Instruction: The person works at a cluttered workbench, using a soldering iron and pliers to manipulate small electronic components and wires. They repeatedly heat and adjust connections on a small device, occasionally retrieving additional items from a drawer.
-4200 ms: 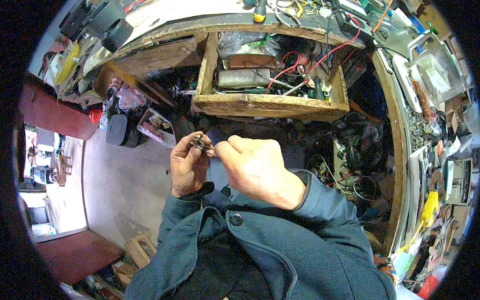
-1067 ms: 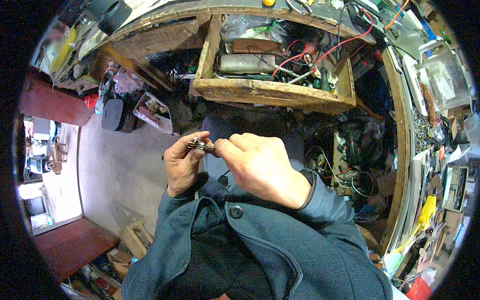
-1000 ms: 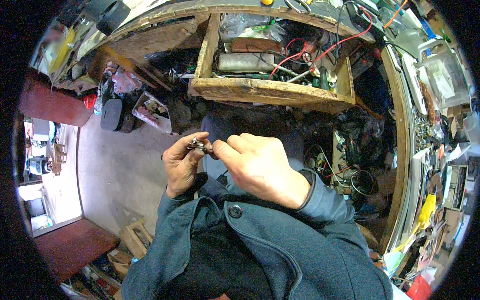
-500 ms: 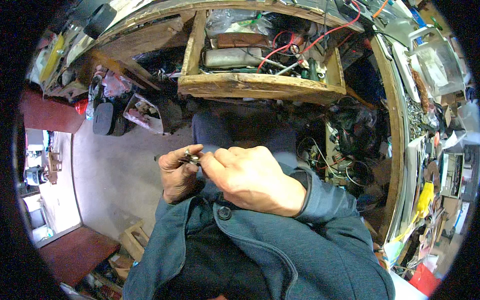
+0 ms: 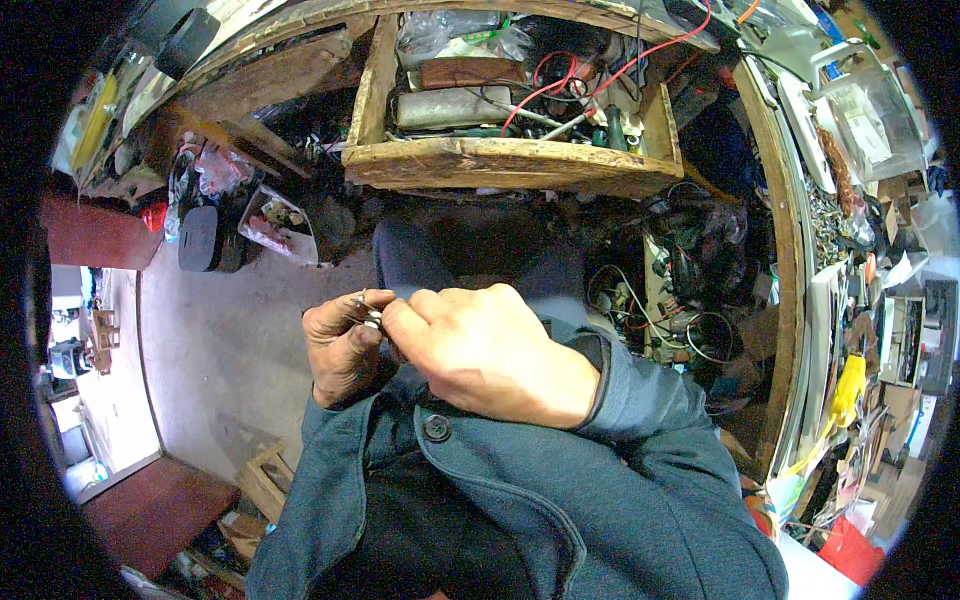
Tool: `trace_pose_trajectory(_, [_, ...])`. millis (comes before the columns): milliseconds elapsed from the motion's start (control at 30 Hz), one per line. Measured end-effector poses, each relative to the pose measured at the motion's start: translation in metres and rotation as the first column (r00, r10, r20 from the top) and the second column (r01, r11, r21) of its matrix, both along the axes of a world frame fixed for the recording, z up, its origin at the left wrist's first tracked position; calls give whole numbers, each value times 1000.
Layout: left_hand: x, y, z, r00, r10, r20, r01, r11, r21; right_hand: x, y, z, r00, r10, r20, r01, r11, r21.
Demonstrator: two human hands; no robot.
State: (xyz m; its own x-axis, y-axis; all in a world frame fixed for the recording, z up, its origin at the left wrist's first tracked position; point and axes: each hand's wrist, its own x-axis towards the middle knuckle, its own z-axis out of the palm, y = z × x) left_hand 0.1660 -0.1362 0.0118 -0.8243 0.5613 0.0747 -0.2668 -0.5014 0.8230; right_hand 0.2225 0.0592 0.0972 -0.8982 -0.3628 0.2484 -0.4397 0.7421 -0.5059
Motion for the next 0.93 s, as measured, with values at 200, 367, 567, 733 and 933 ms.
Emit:
trace_pose_trajectory(200, [4,8,3,992,116,-43,-115,993,31,1,3,-4,999,-3,-51,5,999,33])
trace_pose_trajectory(367, [3,6,1,988,111,-110,-111,994,0,3,6,-6,997,19,-74,-15,998,55])
trace_pose_trajectory(567, [-14,-11,12,896,-94,-433,-37,958,-285,8,13,4,999,50,13,-51,994,98])
trace_pose_trajectory(733, [-14,-11,18,912,-83,-401,-40,957,-289,6,10,9,994,66,82,-68,997,29])
trace_pose_trajectory(933, [-7,-11,6,980,-87,-178,89,996,-1,6,4,2,993,64,99,-52,992,-118])
